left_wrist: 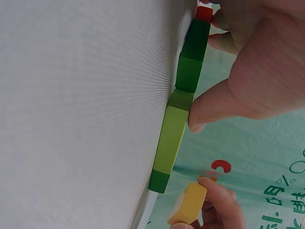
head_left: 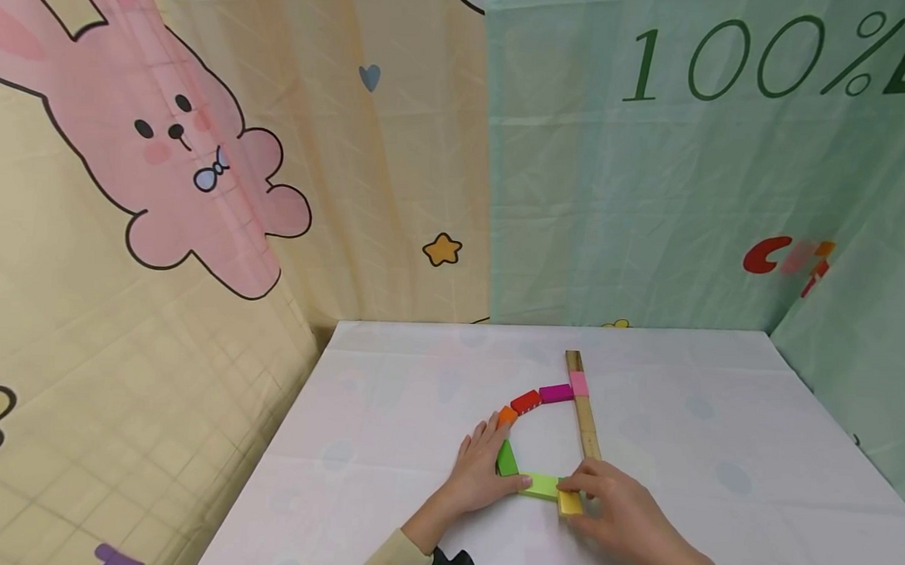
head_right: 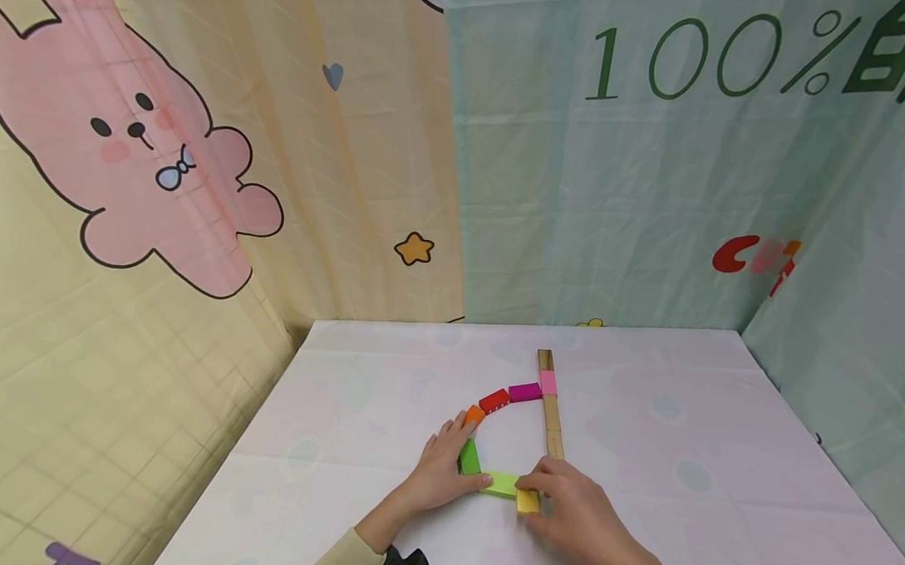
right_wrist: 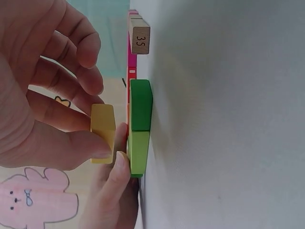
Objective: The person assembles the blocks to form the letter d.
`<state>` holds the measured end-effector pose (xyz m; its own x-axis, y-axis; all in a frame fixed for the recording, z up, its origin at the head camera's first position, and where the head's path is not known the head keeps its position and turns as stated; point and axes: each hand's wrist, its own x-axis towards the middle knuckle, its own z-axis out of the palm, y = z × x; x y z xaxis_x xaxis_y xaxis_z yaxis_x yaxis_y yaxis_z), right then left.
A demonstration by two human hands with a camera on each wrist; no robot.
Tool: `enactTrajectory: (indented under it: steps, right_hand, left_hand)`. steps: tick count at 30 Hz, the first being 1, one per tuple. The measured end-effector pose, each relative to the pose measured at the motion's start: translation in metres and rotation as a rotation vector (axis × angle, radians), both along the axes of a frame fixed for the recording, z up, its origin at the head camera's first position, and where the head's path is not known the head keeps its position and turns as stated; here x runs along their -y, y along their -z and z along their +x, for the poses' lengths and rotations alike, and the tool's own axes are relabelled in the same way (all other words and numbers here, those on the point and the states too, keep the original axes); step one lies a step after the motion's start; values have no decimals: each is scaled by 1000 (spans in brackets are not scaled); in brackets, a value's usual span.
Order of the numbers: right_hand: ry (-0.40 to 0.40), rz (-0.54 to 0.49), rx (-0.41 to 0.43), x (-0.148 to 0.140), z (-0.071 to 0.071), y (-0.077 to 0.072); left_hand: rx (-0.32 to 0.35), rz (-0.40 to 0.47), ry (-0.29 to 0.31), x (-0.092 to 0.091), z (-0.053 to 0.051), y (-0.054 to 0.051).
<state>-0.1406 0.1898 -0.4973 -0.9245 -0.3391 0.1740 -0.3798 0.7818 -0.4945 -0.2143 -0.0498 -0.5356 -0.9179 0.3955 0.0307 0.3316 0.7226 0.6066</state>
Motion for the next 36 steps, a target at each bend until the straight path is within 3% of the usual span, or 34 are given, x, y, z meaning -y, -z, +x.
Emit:
enactTrajectory:
  steps: [9, 23, 31, 36]
  right_hand:
    - [52, 20, -65, -10, -3, -2]
    - [133, 36, -66, -19, -10, 0]
    - [126, 60, -121, -22, -13, 6]
    - [133, 90, -113, -22, -15, 7]
  left_hand:
    - [5, -3, 0, 0, 0, 1]
    - [13, 4, -9, -1, -1, 1]
    - [24, 14, -8, -1, -1, 0]
    - [21, 9, -6, -1, -1, -1]
